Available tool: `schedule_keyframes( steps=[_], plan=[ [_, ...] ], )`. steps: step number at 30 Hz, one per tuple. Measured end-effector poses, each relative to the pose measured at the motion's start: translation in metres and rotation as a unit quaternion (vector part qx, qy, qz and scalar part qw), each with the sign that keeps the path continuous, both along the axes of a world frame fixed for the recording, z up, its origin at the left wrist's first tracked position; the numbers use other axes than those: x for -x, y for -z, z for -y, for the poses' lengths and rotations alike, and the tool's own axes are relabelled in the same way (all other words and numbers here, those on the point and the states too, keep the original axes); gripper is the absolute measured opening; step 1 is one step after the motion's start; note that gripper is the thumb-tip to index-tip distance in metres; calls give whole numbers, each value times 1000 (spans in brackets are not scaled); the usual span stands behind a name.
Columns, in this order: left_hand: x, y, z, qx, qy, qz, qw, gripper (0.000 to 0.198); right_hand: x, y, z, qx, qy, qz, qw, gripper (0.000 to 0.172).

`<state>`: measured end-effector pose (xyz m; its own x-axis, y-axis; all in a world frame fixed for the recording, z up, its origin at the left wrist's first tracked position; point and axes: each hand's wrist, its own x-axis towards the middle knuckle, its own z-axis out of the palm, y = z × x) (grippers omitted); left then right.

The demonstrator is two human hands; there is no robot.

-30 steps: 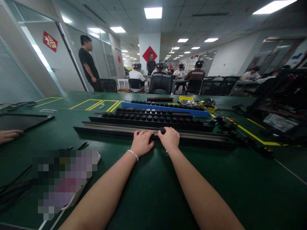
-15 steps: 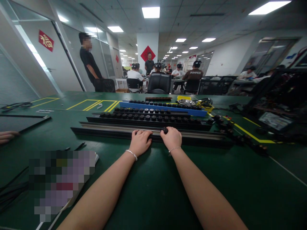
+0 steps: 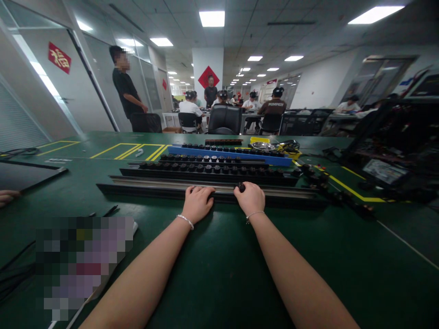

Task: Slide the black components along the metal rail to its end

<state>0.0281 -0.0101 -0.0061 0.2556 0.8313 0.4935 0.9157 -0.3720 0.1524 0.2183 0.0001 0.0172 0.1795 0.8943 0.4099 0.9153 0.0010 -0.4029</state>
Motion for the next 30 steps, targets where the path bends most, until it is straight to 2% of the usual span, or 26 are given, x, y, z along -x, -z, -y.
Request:
schedule_keyframes(
  steps=[30],
  plan=[
    [1, 2, -1, 4, 11, 15, 1000, 27, -21, 3, 1, -11, 26, 4, 1000, 24]
  ],
)
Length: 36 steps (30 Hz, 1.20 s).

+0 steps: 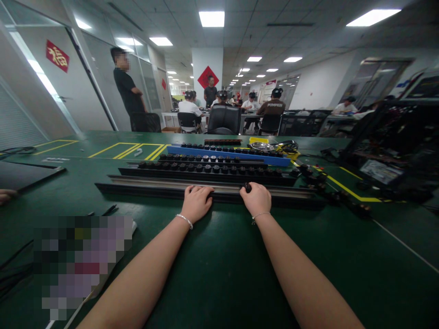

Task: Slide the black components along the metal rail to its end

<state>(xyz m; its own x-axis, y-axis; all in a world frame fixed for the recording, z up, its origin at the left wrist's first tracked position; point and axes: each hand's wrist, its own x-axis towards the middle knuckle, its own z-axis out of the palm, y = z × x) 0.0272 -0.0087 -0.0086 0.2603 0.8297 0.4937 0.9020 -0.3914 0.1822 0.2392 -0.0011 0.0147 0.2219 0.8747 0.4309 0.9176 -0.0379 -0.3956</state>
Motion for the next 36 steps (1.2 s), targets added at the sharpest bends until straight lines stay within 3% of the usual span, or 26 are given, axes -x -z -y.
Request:
schedule_keyframes(
  steps=[20, 36],
  plan=[
    [-1, -3, 1, 14, -5, -2, 1000, 28, -10, -1, 3, -2, -9, 15, 1000, 26],
    [0, -2, 1, 11, 0, 4, 1000, 27, -15, 21, -3, -88, -5, 8, 996, 36]
  ],
)
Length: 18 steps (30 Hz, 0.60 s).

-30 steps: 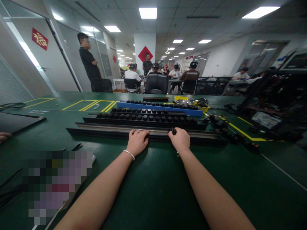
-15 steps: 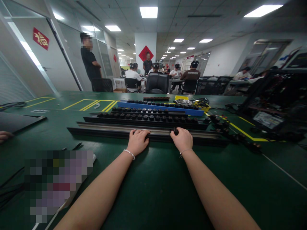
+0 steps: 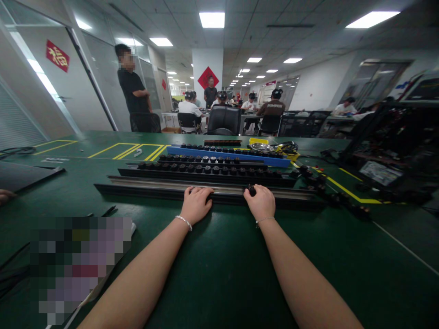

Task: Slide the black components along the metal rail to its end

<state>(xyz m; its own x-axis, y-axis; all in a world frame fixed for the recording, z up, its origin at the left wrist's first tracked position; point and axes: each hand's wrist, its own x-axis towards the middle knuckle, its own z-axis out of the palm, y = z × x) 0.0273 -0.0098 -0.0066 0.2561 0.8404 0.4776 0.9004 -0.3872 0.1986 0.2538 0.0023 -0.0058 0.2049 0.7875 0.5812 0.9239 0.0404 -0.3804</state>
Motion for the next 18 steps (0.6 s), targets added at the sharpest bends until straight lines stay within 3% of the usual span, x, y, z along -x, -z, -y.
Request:
schedule_keyframes(
  steps=[18],
  plan=[
    [0, -1, 0, 6, 1, 1, 1000, 28, -21, 2, 2, -7, 48, -17, 999, 32]
  ],
)
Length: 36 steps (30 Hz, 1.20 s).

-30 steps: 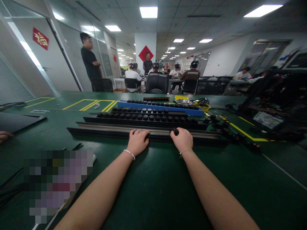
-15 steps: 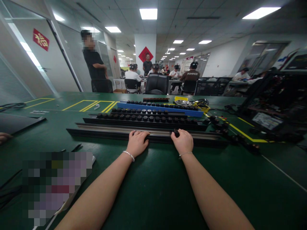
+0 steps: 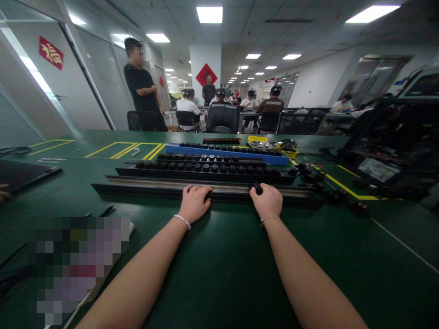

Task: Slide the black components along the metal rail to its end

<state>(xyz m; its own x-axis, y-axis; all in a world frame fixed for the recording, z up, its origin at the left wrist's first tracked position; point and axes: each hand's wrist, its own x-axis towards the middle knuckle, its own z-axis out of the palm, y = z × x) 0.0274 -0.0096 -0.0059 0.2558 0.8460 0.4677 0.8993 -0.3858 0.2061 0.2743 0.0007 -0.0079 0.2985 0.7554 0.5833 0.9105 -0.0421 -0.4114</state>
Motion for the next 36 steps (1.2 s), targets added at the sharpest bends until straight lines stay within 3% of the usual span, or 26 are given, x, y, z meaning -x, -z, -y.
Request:
schedule_keyframes(
  steps=[36],
  plan=[
    [1, 0, 1, 0, 5, -10, 1000, 30, -26, -5, 6, 24, 41, 1, 999, 33]
  ],
)
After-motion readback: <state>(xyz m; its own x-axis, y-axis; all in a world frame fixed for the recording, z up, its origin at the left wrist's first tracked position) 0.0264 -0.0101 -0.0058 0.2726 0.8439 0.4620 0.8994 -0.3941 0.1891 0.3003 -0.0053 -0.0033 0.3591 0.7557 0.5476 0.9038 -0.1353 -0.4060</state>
